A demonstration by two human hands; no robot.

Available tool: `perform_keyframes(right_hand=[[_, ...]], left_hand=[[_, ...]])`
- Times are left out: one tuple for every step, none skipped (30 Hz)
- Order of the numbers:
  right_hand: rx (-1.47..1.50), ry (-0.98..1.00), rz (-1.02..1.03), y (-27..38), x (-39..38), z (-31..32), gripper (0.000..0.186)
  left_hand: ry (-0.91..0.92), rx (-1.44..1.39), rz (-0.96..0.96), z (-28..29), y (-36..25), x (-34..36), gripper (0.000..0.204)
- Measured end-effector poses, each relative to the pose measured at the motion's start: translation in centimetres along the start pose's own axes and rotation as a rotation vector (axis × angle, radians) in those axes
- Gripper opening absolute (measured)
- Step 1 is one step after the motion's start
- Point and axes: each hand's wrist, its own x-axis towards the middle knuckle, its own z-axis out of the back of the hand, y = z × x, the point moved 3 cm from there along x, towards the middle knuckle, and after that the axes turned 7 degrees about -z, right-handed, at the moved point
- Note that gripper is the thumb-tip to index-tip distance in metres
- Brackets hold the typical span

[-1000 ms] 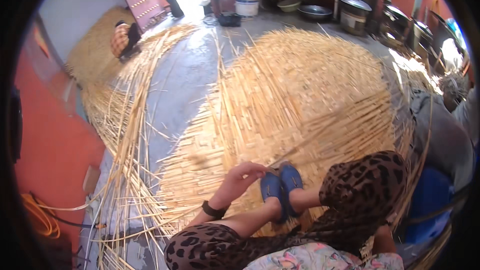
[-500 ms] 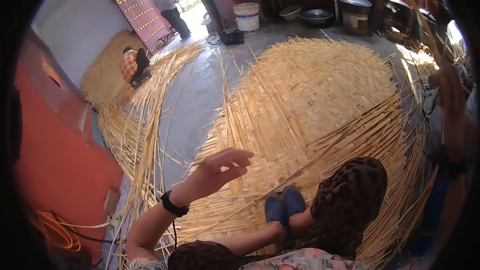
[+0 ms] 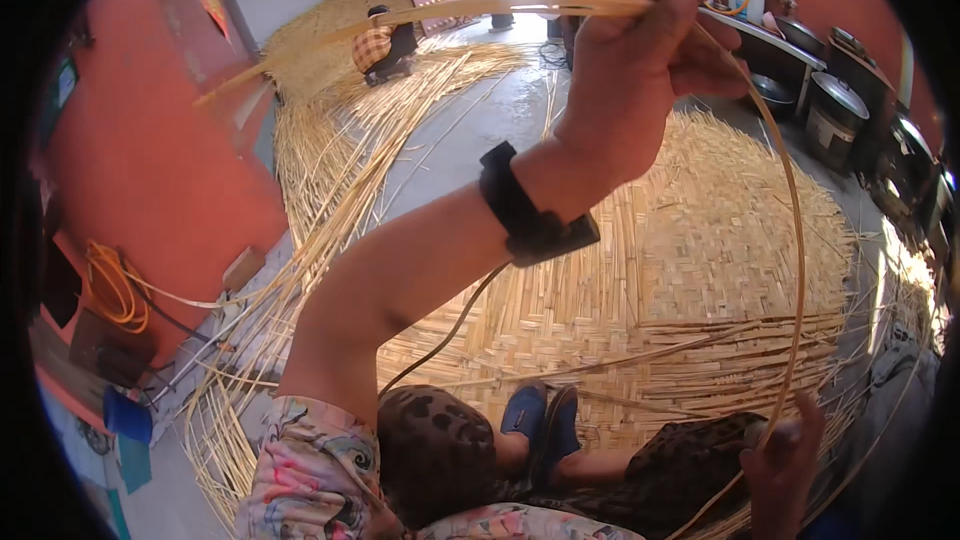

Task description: The recorder is weaving bamboo strips into a large circular mat, using a small tool to guide and tighten the weave.

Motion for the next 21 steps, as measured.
perform_keyframes(right_hand=[[-0.011,0.164,-0.179,0.3,-1.0,1.1,0.05],[-0.021,0.324,-0.361,0.7,-2.2,2.1,0.037],[-0.127,0.392,-0.409,-0.4,-3.3,2.3,0.022],[-0.149,0.553,-0.416,-2.9,-4.5,2.2,0.02],[-0.059,0.704,-0.498,-3.7,-5.8,1.2,0.037],[0.031,0.849,-0.583,-3.9,-7.3,-0.2,0.059],[0.231,0.837,-0.662,-4.2,-8.2,-0.7,0.056],[0.434,0.817,-0.736,-4.9,-8.6,-1.4,0.054],[0.423,0.807,-0.729,-6.7,-8.7,-1.8,0.054],[0.077,0.669,-0.673,-9.6,-8.0,-1.8,0.052],[-0.259,0.521,-0.605,-11.6,-7.4,-1.1,0.05],[-0.404,0.393,-0.523,-12.8,-6.8,-0.5,0.047],[-0.416,0.308,-0.463,-13.0,-6.0,0.2,0.045],[-0.387,0.263,-0.435,-13.2,-5.3,0.6,0.043],[-0.34,0.263,-0.445,-12.8,-5.2,0.6,0.041],[-0.309,0.296,-0.464,-12.7,-5.0,0.3,0.04],[-0.298,0.35,-0.486,-12.9,-4.9,-0.5,0.038],[-0.318,0.406,-0.508,-13.6,-5.4,-1.1,0.037],[-0.353,0.46,-0.523,-14.8,-6.1,-1.7,0.035],[-0.393,0.503,-0.535,-16.3,-7.0,-2.1,0.034],[-0.436,0.533,-0.546,-17.8,-8.2,-2.2,0.034]], left_hand=[[-0.005,0.025,-0.071,0.5,-0.6,1.5,0.024],[-0.011,0.052,-0.142,0.8,-1.1,2.3,0.024],[-0.016,0.051,-0.152,0.9,-0.7,2.4,0.024],[-0.107,0.067,-0.154,2.1,-0.7,2.2,0.024],[-0.197,0.095,-0.154,3.5,-0.6,2.0,0.024],[-0.276,0.093,-0.113,4.5,0.0,1.5,0.023],[-0.273,0.092,-0.128,4.5,1.0,1.4,0.023],[-0.32,0.044,-0.063,4.6,2.2,1.3,0.023],[-0.368,-0.015,0.007,4.6,3.6,1.1,0.022],[-0.371,-0.012,-0.004,4.6,4.2,0.8,0.022],[-0.388,-0.024,0.067,4.8,5.0,0.4,0.022],[-0.4,-0.034,0.135,5.1,5.4,0.3,0.021],[-0.397,-0.029,0.125,5.5,5.4,0.3,0.021],[-0.366,-0.028,0.132,6.0,5.5,0.3,0.021],[-0.335,-0.031,0.151,6.2,5.6,0.2,0.021],[-0.32,-0.05,0.141,7.1,5.3,0.1,0.021],[-0.317,-0.049,0.145,8.2,5.0,-0.2,0.021],[-0.33,-0.061,0.136,9.1,4.8,-0.6,0.022],[-0.344,-0.071,0.124,10.1,4.6,-0.9,0.023],[-0.341,-0.089,0.128,10.9,4.5,-1.3,0.024],[-0.338,-0.094,0.139,11.9,4.5,-1.6,0.024]])
